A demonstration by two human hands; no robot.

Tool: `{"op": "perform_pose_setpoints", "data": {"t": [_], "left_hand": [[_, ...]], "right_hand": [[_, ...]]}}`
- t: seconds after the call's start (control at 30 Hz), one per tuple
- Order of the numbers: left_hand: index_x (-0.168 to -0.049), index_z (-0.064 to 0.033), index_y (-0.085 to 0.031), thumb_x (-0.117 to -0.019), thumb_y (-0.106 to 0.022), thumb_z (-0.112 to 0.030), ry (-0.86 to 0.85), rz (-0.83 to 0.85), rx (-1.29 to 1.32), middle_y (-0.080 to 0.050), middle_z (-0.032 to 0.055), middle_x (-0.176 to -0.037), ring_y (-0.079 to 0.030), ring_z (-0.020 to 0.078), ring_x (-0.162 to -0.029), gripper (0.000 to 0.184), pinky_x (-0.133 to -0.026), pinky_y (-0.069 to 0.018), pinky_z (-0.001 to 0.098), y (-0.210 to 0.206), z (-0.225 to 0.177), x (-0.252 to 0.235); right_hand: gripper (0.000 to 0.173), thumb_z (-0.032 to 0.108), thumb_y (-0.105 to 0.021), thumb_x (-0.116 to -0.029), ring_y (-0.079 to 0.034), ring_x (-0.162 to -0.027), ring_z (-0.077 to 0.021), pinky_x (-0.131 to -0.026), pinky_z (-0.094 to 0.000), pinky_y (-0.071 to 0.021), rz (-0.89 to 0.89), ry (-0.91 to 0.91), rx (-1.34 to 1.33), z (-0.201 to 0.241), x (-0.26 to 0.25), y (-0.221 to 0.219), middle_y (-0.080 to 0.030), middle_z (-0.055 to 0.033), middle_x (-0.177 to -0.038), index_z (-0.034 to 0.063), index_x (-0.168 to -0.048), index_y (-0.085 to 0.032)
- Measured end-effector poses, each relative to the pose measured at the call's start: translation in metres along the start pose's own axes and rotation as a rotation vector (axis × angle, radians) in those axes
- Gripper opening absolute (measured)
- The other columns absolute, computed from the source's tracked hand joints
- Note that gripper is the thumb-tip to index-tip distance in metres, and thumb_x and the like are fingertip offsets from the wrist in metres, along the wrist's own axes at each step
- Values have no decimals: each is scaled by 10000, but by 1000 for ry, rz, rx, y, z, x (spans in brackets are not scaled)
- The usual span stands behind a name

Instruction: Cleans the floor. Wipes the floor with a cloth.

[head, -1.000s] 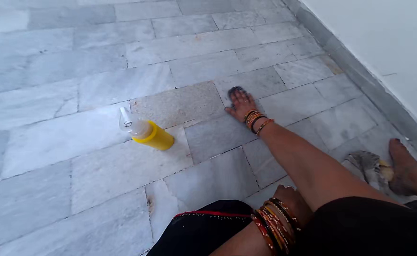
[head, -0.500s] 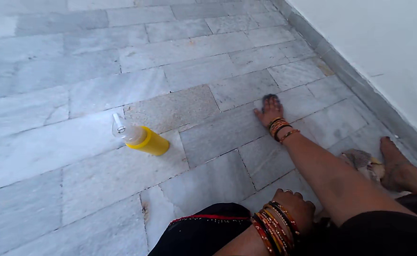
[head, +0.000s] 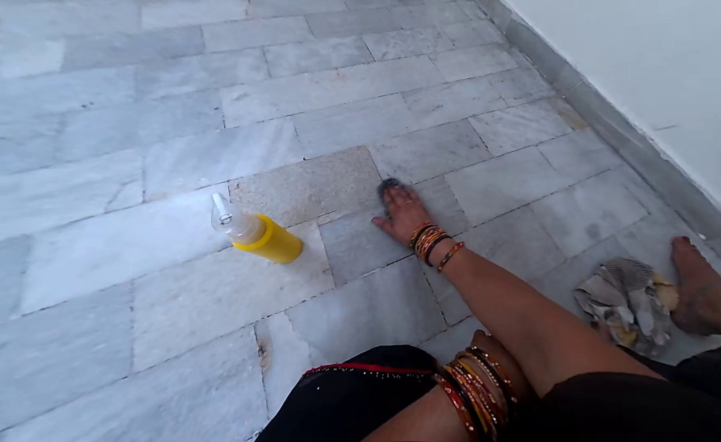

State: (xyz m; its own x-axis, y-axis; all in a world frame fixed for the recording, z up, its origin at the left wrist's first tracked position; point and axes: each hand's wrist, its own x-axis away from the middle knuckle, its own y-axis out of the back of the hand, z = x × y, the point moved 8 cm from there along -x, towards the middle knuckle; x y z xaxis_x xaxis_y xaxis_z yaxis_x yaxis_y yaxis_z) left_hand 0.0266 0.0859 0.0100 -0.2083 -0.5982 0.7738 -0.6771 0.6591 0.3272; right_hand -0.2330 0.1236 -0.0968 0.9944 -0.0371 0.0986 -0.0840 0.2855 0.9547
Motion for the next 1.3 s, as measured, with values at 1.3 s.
{"op": "perform_pose_setpoints", "data": {"t": [1.3], "left_hand": [[-1397, 44, -564, -1078, -541, -220, -175, -127, -74, -551, 266, -1453, -513, 438, -1371, 415, -1080, -413, 632, 17, -6, -8]], "right_hand": [[678, 598, -486, -1027, -338, -1503, -410, -1139, -627, -350, 81, -326, 73, -68, -2, 40, -394, -201, -1608, 82, -1458, -575]]}}
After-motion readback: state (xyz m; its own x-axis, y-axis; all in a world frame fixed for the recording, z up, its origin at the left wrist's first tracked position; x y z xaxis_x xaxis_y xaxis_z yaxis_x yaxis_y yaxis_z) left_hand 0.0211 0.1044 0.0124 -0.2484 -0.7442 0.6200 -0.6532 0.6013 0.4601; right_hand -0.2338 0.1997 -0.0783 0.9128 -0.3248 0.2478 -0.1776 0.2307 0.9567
